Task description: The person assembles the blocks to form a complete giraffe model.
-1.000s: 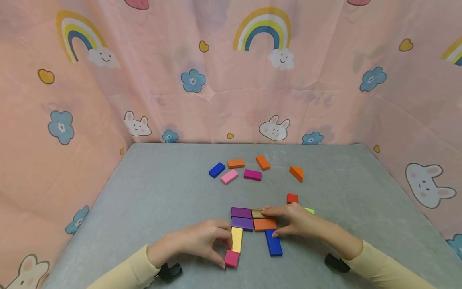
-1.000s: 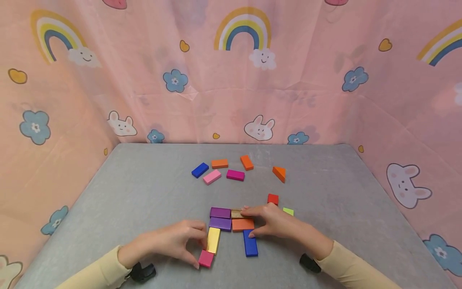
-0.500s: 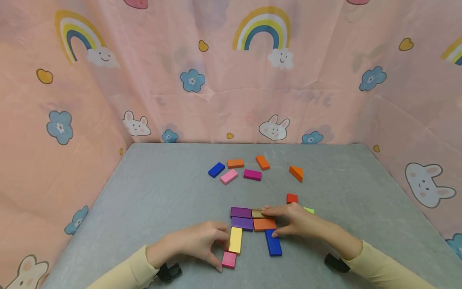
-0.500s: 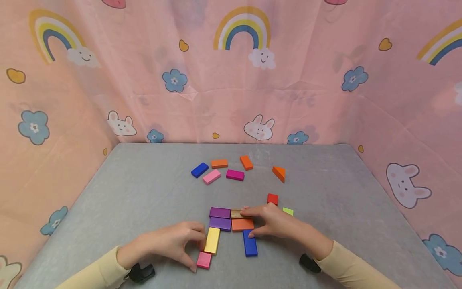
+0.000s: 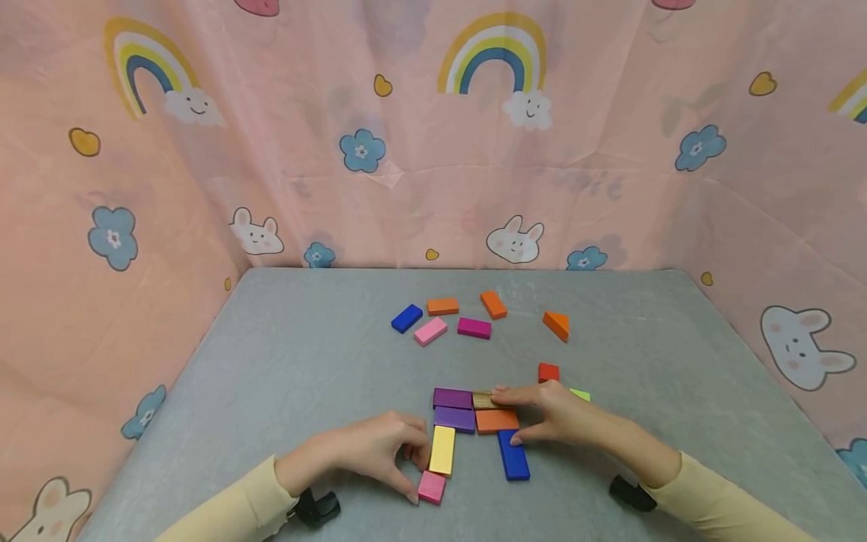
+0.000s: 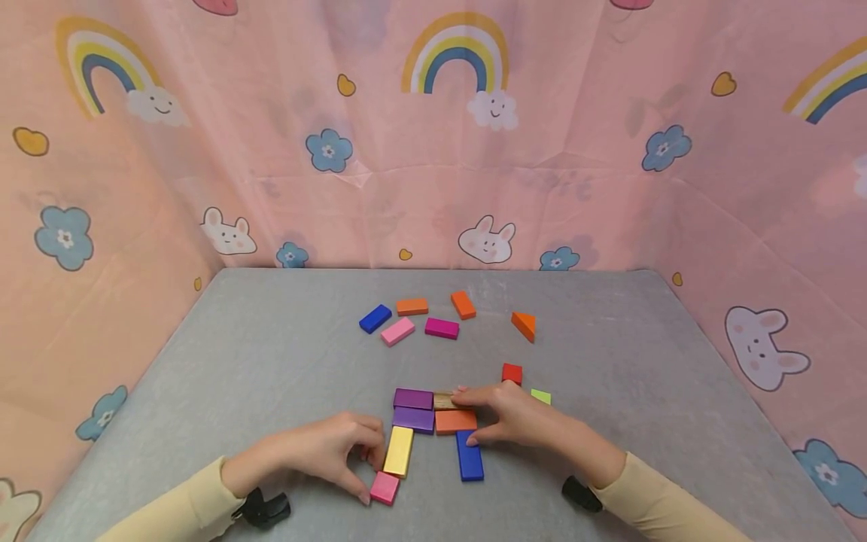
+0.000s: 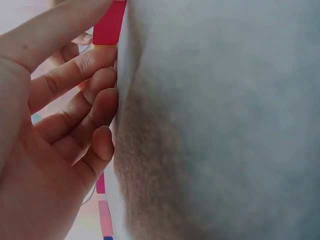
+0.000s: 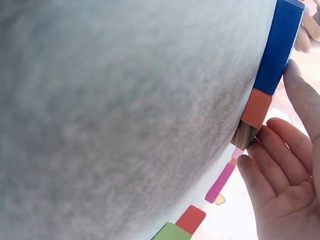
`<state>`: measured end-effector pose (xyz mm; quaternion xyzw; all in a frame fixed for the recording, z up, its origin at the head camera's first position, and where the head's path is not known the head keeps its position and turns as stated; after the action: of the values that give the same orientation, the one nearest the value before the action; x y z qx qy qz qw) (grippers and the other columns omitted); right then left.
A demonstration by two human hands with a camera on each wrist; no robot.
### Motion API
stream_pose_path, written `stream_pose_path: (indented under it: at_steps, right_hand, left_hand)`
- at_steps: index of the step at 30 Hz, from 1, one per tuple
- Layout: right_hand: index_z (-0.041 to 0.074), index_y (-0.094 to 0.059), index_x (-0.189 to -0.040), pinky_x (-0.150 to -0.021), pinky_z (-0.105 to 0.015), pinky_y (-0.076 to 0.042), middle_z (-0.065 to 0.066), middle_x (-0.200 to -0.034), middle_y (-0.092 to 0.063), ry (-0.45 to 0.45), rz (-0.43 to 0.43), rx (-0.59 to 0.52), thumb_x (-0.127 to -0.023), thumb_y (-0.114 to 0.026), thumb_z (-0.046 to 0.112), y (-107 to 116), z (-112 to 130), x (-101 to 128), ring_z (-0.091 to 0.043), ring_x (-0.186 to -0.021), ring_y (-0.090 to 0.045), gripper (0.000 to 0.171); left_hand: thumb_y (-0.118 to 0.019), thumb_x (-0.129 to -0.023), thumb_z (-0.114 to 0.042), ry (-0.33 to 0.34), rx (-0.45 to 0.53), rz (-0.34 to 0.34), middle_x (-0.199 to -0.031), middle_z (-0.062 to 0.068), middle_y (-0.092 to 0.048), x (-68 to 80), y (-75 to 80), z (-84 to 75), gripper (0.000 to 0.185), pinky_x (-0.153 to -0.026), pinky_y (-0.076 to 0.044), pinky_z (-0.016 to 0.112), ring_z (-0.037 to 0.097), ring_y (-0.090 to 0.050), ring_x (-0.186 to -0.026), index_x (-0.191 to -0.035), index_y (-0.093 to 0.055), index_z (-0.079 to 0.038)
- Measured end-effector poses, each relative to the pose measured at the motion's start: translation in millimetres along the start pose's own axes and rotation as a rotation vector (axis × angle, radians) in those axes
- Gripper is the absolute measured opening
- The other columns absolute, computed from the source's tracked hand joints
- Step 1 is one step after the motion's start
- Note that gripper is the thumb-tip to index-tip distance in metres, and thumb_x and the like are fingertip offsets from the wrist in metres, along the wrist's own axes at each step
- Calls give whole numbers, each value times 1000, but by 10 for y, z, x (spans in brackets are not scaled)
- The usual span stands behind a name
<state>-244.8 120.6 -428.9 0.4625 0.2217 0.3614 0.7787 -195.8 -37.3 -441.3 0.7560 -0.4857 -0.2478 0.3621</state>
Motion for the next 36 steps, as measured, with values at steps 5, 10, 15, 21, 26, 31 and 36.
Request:
stream_pose_path:
  at_steps: [5, 10, 15, 21, 26, 31, 36]
  right_hand:
    - [11, -57, -132, -93, -39, -50, -6, -132, -59, -6, 0, 2, -80, -71, 44, 2, -6, 2, -22, -122, -56, 64]
    - [12, -56, -133, -95, -38, -49, -3, -134, -57, -29, 17, -5, -80, -73, 42, -10, -28, 0, -19, -124, -54, 64]
    - [12, -56, -133, -95, -38, -49, -3, -134, -57, -30, 20, -4, -79, -73, 42, -14, -36, -4, -19, -124, -54, 64]
    - [12, -56, -133, -95, -37, -49, -3, -134, -57, -16, 11, -7, -79, -74, 40, -6, -28, -2, -19, -124, -54, 63]
    - [12, -56, -133, -95, -37, -49, -3, -134, -57, -23, 14, -13, -79, -74, 40, -12, -37, -2, -19, -124, -54, 63]
    - [13, -56, -133, -95, -38, -49, -2, -134, -57, -32, 18, -17, -79, -74, 41, -18, -46, -4, -19, -124, -54, 63]
    - [14, -56, -133, -95, -38, -49, -2, -134, -57, -34, 18, -21, -79, -73, 41, -17, -49, -2, -19, -124, -54, 63]
  left_hand:
    - [-79, -74, -42, 0, -8, 7, -82, -7, -52, -20, -12, -20, 31, -61, -42, 8, -3, -47, -72, -85, -61, -17]
    - [-78, -76, -40, 7, -6, 11, -81, -7, -52, -28, -21, -36, 31, -61, -42, 8, -2, -47, -71, -84, -61, -16]
    - [-78, -76, -40, -16, -26, -5, -81, -7, -52, -33, -20, -65, 30, -61, -41, 7, -2, -47, -71, -83, -60, -17]
    - [-78, -76, -41, -28, -36, -14, -81, -7, -51, -37, -21, -88, 31, -61, -41, 6, -3, -46, -71, -82, -60, -17]
    - [-77, -76, -41, -19, -40, -13, -80, -8, -51, -47, -28, -97, 31, -60, -40, 6, -3, -46, -71, -81, -59, -17]
    - [-77, -77, -41, -5, -52, -10, -80, -9, -51, -63, -40, -104, 32, -59, -40, 6, -4, -46, -71, -80, -58, -16]
    - [-77, -77, -42, 3, -55, -11, -80, -10, -50, -70, -45, -99, 32, -59, -40, 6, -4, -46, -71, -79, -58, -16]
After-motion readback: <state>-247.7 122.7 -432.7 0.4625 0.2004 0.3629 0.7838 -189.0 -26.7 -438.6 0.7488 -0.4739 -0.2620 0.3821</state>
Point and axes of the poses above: each hand's wrist, its own x-axis away from the middle knuckle, its own y-axis out of the back of the hand, z = x × y, the point moved 10 cm from there along -x, towards the middle knuckle
